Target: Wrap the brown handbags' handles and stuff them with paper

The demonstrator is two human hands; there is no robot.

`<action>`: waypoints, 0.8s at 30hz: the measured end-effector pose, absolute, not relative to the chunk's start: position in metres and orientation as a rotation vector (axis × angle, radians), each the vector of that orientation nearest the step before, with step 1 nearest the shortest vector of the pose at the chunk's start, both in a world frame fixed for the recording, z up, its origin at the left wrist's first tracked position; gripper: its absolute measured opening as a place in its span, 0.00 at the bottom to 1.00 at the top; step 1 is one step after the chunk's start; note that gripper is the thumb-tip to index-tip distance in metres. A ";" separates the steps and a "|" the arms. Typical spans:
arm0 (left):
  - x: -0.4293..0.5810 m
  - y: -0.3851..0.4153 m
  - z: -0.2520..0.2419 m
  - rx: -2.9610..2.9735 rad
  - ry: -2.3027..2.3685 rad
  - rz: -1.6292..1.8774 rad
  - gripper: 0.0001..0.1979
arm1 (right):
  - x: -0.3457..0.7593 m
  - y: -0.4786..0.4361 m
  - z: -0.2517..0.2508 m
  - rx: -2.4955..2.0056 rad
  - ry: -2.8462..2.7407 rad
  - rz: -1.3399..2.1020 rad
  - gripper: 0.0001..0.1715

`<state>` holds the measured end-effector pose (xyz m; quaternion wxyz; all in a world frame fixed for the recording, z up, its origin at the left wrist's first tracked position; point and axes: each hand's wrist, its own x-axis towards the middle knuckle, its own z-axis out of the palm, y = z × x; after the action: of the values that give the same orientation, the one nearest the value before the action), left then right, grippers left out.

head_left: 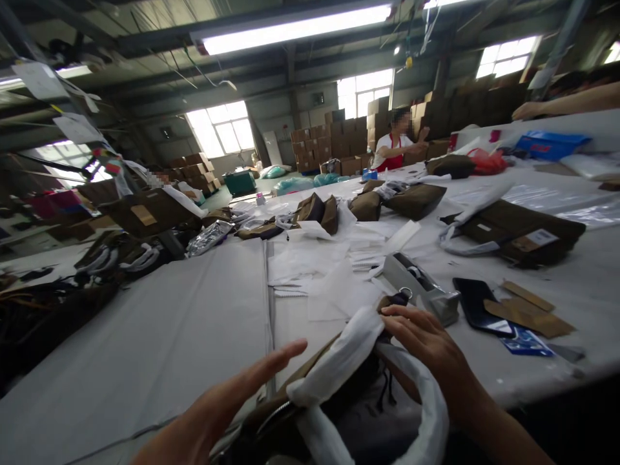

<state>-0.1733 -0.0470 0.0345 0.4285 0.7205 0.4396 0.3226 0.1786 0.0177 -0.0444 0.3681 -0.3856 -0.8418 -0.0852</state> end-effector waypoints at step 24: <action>-0.113 0.000 0.063 2.404 2.573 0.078 0.29 | 0.182 -0.037 -0.050 -0.670 -2.339 0.106 0.16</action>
<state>-0.1126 0.0002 0.0630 -0.1891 0.6701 0.7174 0.0216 0.1820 -0.0367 -0.0501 0.3458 -0.2583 -0.9011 0.0409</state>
